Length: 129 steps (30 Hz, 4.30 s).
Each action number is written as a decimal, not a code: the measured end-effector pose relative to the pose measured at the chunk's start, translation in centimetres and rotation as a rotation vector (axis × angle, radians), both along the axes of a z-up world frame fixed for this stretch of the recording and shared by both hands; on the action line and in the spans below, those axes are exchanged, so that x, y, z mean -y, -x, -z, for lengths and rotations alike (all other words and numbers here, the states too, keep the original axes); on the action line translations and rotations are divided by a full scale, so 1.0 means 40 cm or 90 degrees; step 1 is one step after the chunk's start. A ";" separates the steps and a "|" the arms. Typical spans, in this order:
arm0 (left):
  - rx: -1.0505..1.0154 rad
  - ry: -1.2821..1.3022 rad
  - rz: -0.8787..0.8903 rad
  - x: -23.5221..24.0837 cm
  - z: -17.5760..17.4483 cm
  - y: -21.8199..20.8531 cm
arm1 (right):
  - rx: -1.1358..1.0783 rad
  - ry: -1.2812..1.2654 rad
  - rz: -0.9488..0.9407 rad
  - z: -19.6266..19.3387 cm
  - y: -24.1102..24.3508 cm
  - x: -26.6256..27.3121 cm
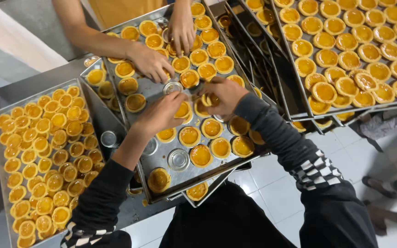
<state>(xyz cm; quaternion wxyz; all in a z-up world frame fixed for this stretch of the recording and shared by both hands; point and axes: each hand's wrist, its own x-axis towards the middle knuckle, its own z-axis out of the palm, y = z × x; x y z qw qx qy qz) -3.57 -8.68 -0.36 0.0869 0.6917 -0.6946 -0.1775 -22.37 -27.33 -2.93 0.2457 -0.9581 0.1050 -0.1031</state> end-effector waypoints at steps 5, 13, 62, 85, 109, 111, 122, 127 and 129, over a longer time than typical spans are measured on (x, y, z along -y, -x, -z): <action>0.006 -0.014 0.029 -0.007 -0.021 0.098 | -0.042 0.024 0.041 -0.048 0.146 0.005; 0.020 -0.027 0.140 0.026 0.010 0.229 | -0.176 0.146 0.101 0.065 0.271 -0.069; 0.027 -0.007 0.160 0.027 -0.003 0.251 | -0.150 0.049 0.185 0.025 0.266 -0.095; 0.160 0.129 0.168 0.007 0.039 0.264 | -0.306 0.096 0.124 -0.024 0.202 -0.099; -0.064 0.029 0.075 -0.018 -0.058 0.205 | -0.218 0.102 0.165 -0.052 0.257 -0.037; -0.082 0.033 0.056 -0.030 -0.086 0.193 | -0.167 0.021 0.144 -0.078 0.241 -0.008; 0.208 0.159 -0.207 -0.128 0.057 -0.147 | -0.119 0.081 0.126 0.036 0.096 0.246; 0.271 0.060 -0.226 -0.133 0.081 -0.236 | -0.117 0.185 0.041 0.079 0.055 0.256; 0.267 0.056 -0.228 -0.140 0.089 -0.247 | -0.129 0.265 0.027 0.099 0.044 0.263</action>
